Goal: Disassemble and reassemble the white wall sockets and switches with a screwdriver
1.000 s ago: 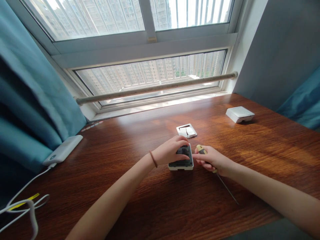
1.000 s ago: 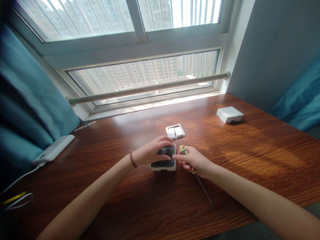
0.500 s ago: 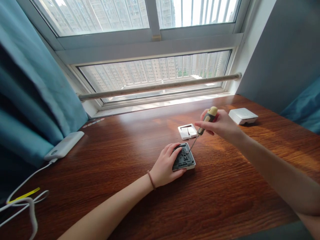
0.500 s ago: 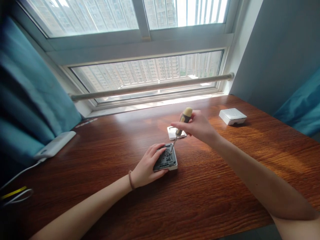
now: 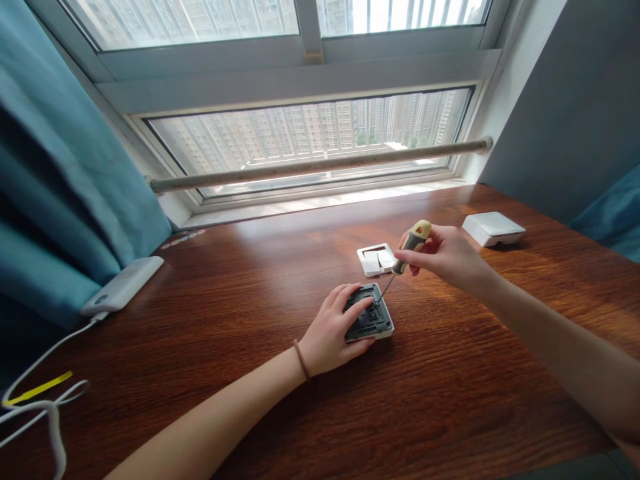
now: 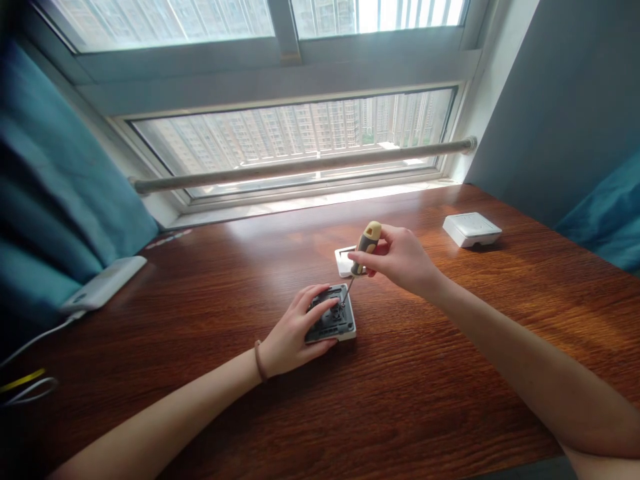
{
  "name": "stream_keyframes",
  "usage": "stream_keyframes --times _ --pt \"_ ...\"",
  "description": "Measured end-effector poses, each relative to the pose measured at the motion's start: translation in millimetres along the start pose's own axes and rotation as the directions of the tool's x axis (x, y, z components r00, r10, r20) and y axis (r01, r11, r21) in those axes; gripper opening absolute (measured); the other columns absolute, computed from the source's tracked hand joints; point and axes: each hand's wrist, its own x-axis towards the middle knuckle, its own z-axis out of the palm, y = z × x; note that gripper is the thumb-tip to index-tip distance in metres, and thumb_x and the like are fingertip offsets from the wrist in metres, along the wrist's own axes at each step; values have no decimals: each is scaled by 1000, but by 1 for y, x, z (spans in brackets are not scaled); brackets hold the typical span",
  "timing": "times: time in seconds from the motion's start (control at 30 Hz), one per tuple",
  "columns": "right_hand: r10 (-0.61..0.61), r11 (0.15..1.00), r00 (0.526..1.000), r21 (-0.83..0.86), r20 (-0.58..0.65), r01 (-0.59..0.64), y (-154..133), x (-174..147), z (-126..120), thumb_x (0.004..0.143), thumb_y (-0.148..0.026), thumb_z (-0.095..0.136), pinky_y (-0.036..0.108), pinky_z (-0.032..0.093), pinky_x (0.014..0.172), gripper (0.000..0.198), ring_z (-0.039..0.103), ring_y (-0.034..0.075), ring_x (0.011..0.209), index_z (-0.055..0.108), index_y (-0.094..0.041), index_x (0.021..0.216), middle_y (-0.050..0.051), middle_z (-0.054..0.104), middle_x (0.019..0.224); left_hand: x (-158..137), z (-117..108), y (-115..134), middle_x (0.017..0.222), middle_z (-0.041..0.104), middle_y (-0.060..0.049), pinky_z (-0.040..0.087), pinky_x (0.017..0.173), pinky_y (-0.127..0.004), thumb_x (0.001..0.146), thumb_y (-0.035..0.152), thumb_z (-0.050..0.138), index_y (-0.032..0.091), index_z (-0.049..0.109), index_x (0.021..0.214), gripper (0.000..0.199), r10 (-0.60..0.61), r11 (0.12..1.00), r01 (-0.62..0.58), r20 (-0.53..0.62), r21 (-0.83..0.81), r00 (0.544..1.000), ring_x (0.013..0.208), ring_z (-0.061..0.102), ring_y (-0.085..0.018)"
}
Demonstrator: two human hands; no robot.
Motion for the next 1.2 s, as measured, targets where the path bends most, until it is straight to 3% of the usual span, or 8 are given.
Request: stream_keyframes --times 0.23,0.43,0.57,0.67,0.77,0.93,1.07,1.2 --pt "-29 999 999 -27 24 30 4 0 -2 64 -34 73 25 48 47 28 60 13 52 59 -14 77 2 63 61 -1 1 -1 139 30 -12 31 103 -51 78 33 58 22 50 122 46 74 996 -72 -31 60 997 128 26 -32" --pt "-25 999 993 -26 117 28 -1 -1 -5 63 -30 74 25 49 49 30 59 12 54 60 -14 84 2 63 64 1 -2 -1 135 33 -14 33 99 -54 77 34 57 23 49 122 47 114 984 -113 -2 137 993 125 30 -33" --pt "-52 998 991 26 126 49 -5 -2 -8 63 -24 74 25 48 48 42 61 14 60 52 -16 97 3 65 78 3 -5 2 133 35 -14 33 100 -52 78 34 55 22 49 122 46 104 981 -109 39 159 994 123 32 -32" --pt "-61 995 985 87 163 47 -6 -4 -6 71 -21 67 22 45 43 37 61 13 60 43 -20 100 5 63 92 4 -7 4 133 35 -14 34 100 -52 78 33 55 22 49 123 47 94 983 -101 51 155 994 122 32 -32" --pt "-71 995 987 87 147 58 -5 -5 -1 74 -20 63 21 44 45 30 59 11 61 42 -21 96 4 60 95 3 -7 4 133 35 -14 34 99 -52 78 33 55 21 48 123 47 94 983 -101 52 151 994 122 32 -32" --pt "-119 992 992 -38 49 121 -2 -5 1 66 -23 71 25 47 55 30 56 12 63 52 -18 89 -1 57 73 3 -6 4 133 36 -14 34 99 -52 78 33 55 21 48 123 47 92 984 -96 40 148 995 122 32 -32" --pt "-87 995 994 52 61 84 -8 -7 0 69 -20 68 25 47 53 39 58 13 66 47 -20 101 2 61 85 3 -6 4 133 37 -14 34 100 -52 78 33 55 21 48 124 47 93 985 -98 40 144 995 122 32 -32" --pt "-106 994 994 43 40 104 -12 -11 4 73 -18 63 23 46 53 30 57 11 66 45 -20 97 2 60 88 4 -7 5 133 37 -14 35 99 -52 78 33 55 21 47 124 48 95 983 -101 42 155 995 122 32 -32"
